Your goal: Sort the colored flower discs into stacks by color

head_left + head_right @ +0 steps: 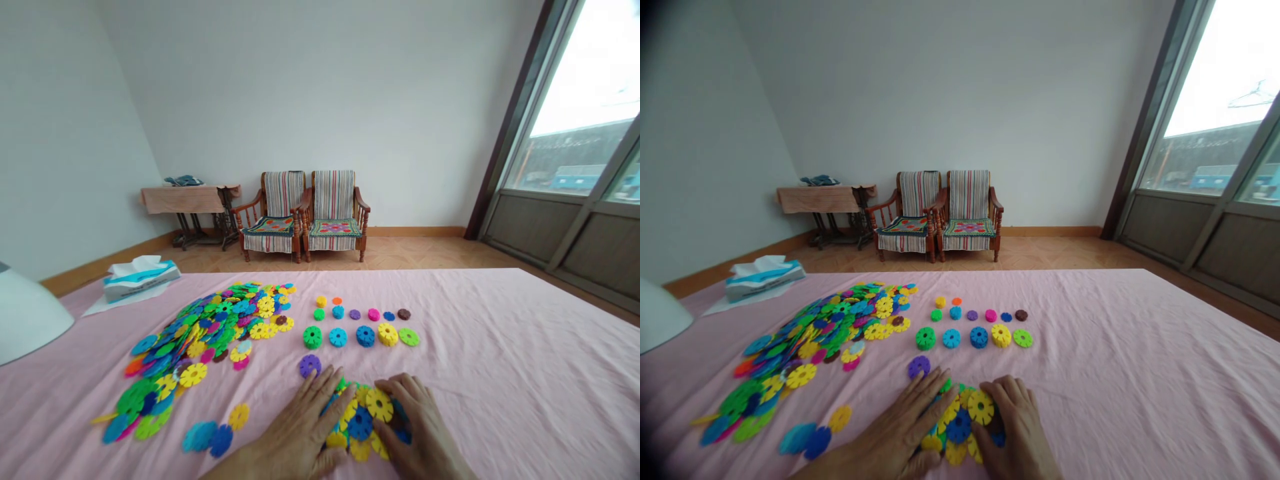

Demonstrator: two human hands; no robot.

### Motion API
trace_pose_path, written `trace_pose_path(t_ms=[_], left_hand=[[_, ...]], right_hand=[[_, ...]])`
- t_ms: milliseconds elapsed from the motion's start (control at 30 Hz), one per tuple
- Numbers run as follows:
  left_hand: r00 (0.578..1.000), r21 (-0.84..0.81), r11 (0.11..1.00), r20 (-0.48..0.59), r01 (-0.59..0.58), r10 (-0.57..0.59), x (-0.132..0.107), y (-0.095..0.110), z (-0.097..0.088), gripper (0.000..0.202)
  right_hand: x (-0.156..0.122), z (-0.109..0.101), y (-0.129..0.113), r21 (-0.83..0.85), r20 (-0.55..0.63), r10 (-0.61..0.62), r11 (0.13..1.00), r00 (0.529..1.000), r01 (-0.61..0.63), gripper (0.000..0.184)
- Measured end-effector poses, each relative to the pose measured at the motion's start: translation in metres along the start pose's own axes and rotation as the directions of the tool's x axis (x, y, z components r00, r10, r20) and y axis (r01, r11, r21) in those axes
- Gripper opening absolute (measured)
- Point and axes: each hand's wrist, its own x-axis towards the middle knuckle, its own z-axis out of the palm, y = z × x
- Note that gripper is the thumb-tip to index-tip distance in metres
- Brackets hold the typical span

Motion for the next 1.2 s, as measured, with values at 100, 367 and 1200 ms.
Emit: trace_pose_path(t_ms=[100, 367, 1200], left_hand=[[0.998, -0.022, 0.999, 0.056, 0.039, -0.038, 0.016, 0.005, -0.007, 0.065], [0.936, -0.047, 0.985, -0.309, 0.163, -0.170, -0.002, -0.006, 0.010, 0.059], [0.642, -0.584, 0.738, -0.431, 0.337, -0.634, -0.021, -0.015, 0.007, 0.032]], right_hand=[[-0.003, 0.003, 0.005, 0.001, -0.048, -0.014, 1.000, 0.999, 0.014, 0.036], [0.021, -0.013, 0.021, -0.028, -0.218, -0.011, 1.000, 0.976, 0.005, 0.031], [0.086, 0.002, 0.074, -0.046, -0.304, 0.165, 0.981, 0.938, -0.187, 0.038]])
